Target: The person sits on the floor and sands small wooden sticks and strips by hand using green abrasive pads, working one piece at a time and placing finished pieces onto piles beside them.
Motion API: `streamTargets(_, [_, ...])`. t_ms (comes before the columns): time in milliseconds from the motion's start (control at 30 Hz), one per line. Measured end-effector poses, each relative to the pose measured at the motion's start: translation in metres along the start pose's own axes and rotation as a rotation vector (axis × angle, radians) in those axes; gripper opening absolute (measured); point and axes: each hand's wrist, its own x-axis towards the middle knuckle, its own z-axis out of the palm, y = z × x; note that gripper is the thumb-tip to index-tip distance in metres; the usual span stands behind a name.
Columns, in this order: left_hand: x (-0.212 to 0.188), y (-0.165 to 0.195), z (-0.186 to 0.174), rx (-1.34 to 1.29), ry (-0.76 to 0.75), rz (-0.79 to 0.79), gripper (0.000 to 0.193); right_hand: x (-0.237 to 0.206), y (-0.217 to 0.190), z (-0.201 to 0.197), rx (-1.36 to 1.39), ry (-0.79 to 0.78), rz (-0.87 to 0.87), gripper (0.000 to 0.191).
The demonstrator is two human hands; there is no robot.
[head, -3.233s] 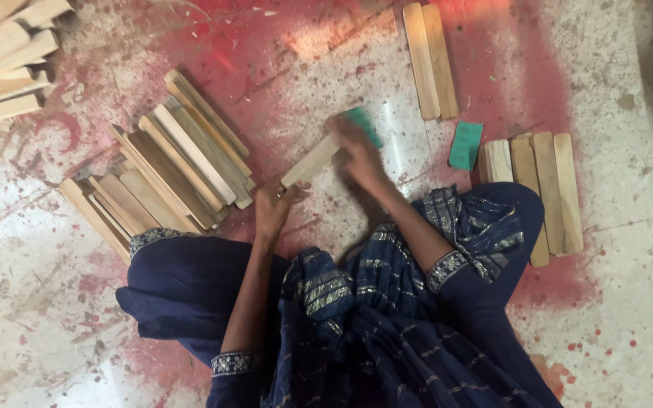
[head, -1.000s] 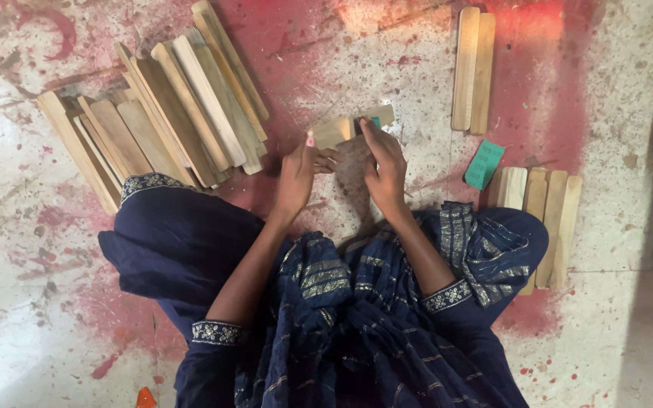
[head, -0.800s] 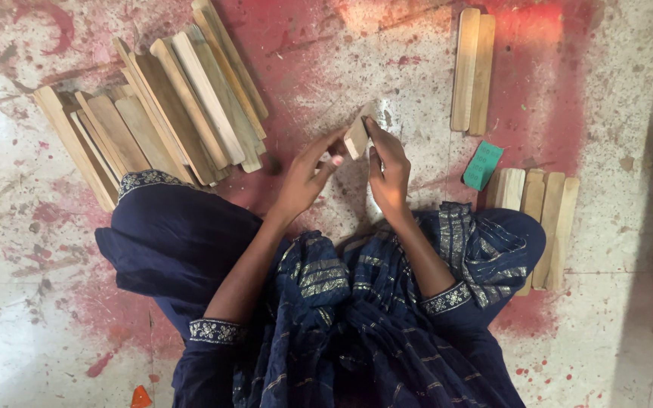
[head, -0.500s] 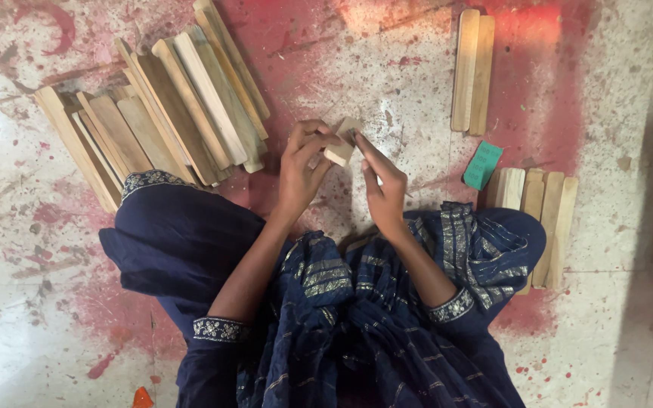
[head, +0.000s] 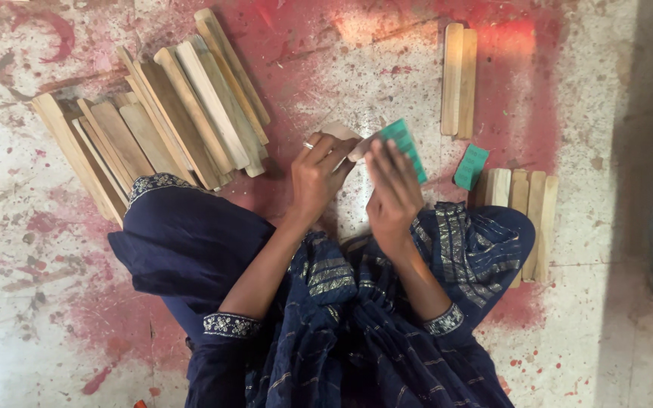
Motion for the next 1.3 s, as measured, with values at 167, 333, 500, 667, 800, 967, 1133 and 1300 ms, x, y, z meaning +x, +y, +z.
streamTargets(167, [0.004, -0.006, 0.016, 0.032, -0.002, 0.037, 0.030, 0.004, 0.015, 0.010, -0.113, 0.020, -0.127, 0.037])
streamTargets(333, [0.011, -0.006, 0.023, -0.030, 0.004, 0.026, 0.033, 0.004, 0.032, 0.017, -0.220, 0.065, -0.138, 0.034])
streamTargets(500, [0.013, -0.006, 0.024, -0.071, 0.003, 0.020, 0.032, 0.006, 0.048, 0.026, -0.262, 0.115, -0.207, 0.029])
streamTargets(667, [0.015, -0.011, 0.030, -0.018, 0.036, -0.027, 0.019, 0.011, 0.048, 0.025, -0.262, 0.076, -0.319, 0.029])
streamTargets(800, [0.013, -0.014, 0.030, -0.089, 0.044, -0.059, 0.026, 0.014, 0.037, 0.019, -0.269, 0.053, -0.170, 0.033])
streamTargets(967, [0.012, -0.017, 0.026, -0.056, 0.049, -0.024, 0.022, 0.022, 0.036, 0.019, -0.224, 0.069, -0.255, 0.031])
streamTargets(1133, [0.011, -0.016, 0.027, -0.100, 0.044, -0.051, 0.025, 0.023, 0.040, 0.021, -0.223, 0.064, -0.305, 0.028])
streamTargets(1300, [0.010, -0.016, 0.029, -0.073, 0.047, -0.089, 0.020, 0.026, 0.037, 0.019, -0.206, 0.064, -0.292, 0.026])
